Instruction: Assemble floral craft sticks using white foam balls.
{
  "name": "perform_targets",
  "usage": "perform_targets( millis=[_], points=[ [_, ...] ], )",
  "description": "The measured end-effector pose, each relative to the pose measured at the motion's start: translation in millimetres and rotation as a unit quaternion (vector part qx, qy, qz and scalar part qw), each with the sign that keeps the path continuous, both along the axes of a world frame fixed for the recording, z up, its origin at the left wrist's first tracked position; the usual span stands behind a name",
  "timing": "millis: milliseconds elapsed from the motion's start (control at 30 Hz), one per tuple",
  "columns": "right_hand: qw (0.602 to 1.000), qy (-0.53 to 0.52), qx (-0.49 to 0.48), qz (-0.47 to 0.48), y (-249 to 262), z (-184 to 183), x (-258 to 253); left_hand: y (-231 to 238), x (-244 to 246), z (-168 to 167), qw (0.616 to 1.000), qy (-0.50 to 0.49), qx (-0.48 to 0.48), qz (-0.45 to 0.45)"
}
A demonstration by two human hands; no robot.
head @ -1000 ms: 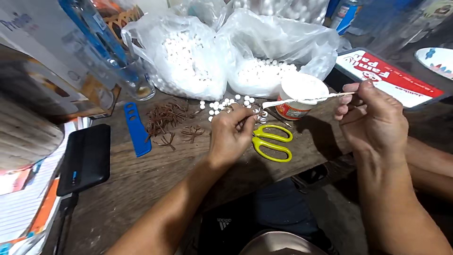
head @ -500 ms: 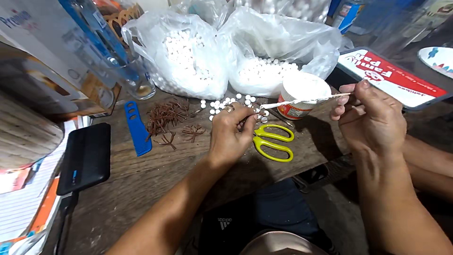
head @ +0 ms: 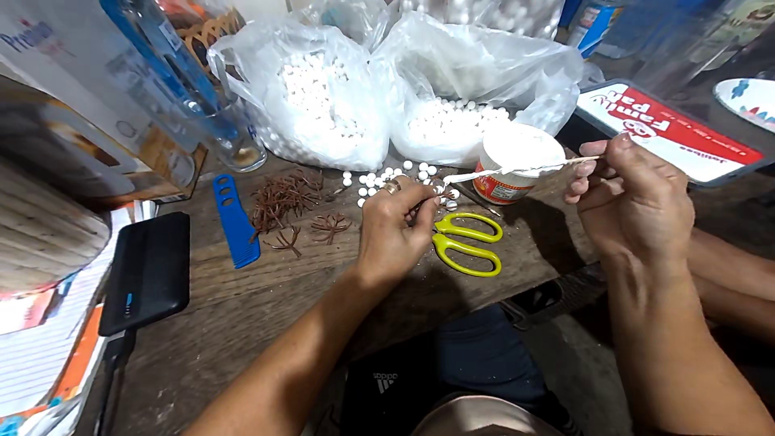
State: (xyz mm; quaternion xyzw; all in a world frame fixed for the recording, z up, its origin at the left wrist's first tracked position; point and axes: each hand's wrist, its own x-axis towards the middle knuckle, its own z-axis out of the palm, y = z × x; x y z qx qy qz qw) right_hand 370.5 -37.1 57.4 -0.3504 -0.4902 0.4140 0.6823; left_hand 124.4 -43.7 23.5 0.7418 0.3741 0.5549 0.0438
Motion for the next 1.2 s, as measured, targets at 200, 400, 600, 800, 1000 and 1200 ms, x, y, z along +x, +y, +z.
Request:
perform_targets(
  millis=[200, 400, 600, 800, 1000, 1200],
  points=[
    [1.000, 0.008, -0.005, 0.013, -2.0, -2.2, 3.6, 0.5, -3.2, 1.9, 1.000, -0.025, -0.011, 0.010],
    [1.000, 0.016, -0.004, 0.017, -1.5, -2.1, 1.8, -0.1, -6.4, 3.3, 0.998, -0.040, -0.047, 0.013],
    [1.000, 0.019, -0.001, 0.018, -2.4, -0.4, -2.0, 0.4, -6.0, 3.8, 0.998, -0.040, -0.043, 0.017],
    [1.000, 0.014, 0.000, 0.009, -1.6, 0.1, -2.8, 0.4, -6.3, 3.7, 0.998, -0.040, -0.039, 0.016],
    [1.000, -0.006, 0.014, 0.010, -2.7, -0.7, -3.9, 0.4, -5.5, 3.8, 0.999, -0.038, -0.033, 0.021],
    [1.000, -0.004, 0.017, 0.013, -5.4, 0.3, -4.8, 0.3, -5.6, 3.9, 0.999, -0.032, -0.028, 0.032]
  ],
)
